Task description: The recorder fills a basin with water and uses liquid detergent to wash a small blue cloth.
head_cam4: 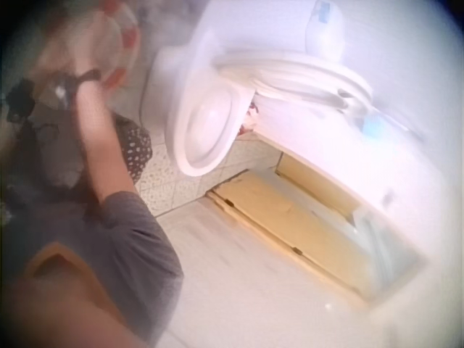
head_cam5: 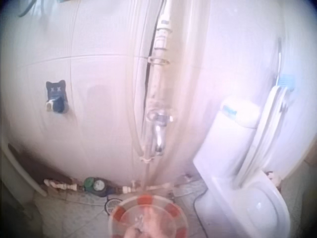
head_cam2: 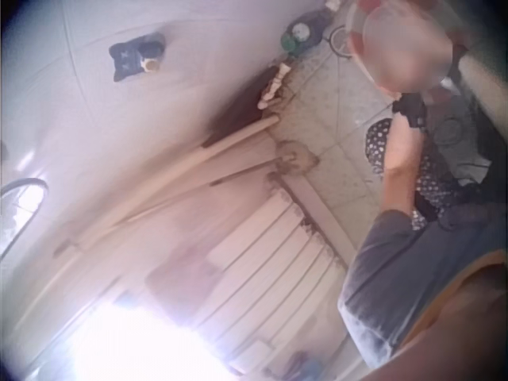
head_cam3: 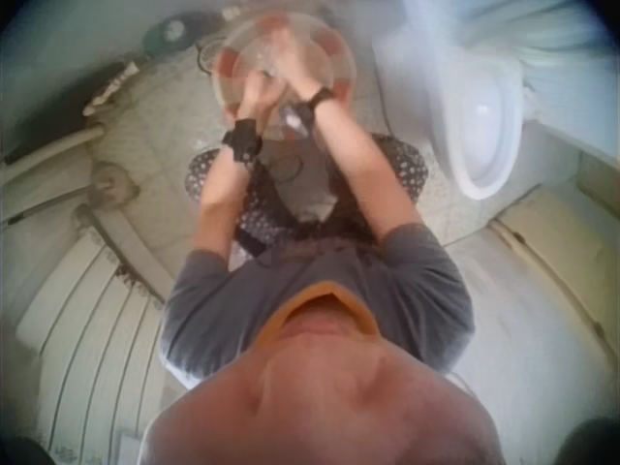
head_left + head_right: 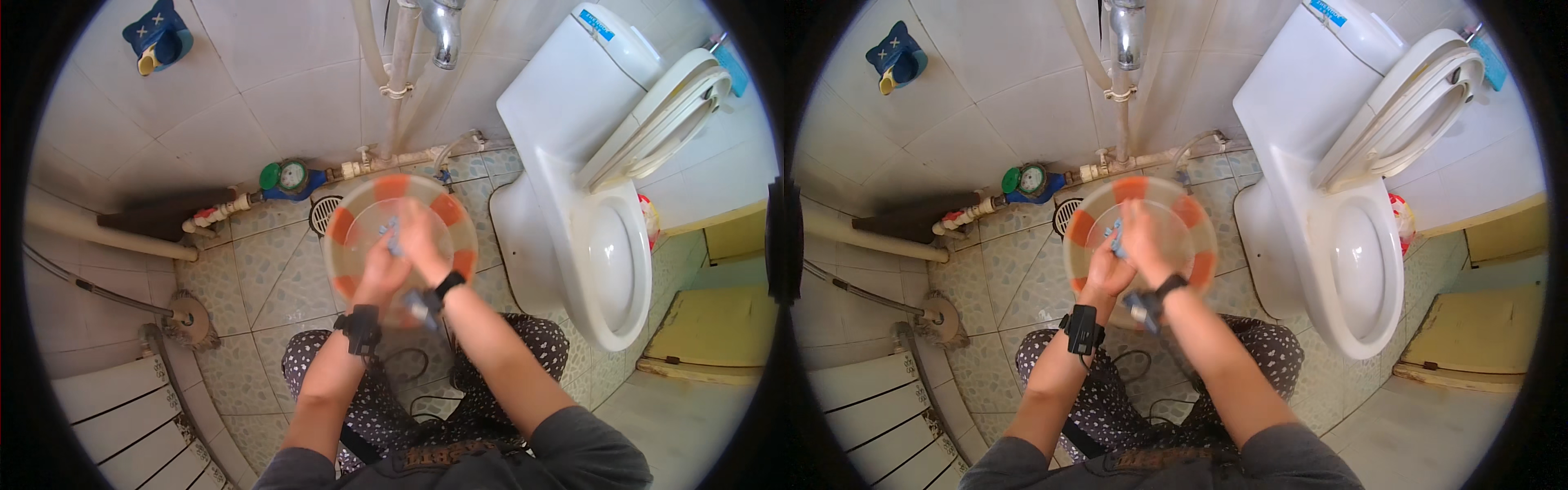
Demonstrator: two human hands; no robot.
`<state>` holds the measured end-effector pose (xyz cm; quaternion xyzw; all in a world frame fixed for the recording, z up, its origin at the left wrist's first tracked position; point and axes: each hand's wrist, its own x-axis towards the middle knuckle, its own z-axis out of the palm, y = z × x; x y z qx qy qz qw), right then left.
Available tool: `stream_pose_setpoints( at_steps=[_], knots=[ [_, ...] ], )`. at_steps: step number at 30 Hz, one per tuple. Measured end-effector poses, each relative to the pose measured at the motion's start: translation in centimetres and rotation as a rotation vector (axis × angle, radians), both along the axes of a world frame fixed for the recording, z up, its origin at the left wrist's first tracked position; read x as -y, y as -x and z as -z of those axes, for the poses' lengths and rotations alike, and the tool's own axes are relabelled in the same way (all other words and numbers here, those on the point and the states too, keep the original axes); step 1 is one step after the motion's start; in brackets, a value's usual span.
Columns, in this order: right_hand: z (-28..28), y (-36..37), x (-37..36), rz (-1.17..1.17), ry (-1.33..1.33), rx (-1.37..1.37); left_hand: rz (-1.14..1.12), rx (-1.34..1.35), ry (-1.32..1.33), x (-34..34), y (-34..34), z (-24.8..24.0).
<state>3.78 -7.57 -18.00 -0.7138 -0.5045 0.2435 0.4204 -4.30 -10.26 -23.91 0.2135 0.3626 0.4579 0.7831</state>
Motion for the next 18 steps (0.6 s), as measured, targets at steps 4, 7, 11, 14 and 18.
stream_pose_setpoints(
  at_steps=[4,7,11,14,18],
  knots=[
    [-3.3,2.1,1.8,-0.039,-0.148,0.097,0.085,0.546,0.327,-1.0,1.1,-6.2],
    [-3.3,7.3,3.8,-0.14,-0.485,0.381,0.272,1.047,-0.235,-1.8,3.4,2.6],
    [-3.3,0.8,-0.2,-0.108,-0.084,-0.084,0.089,0.552,0.086,-0.1,0.9,-4.5],
    [-0.7,0.7,-1.5,-0.179,-0.48,0.39,0.093,0.596,0.169,-0.9,0.8,-3.7],
    [0.3,4.3,1.0,-0.148,-0.414,0.316,-0.042,0.662,-0.019,-0.6,2.7,-4.8]
  ],
)
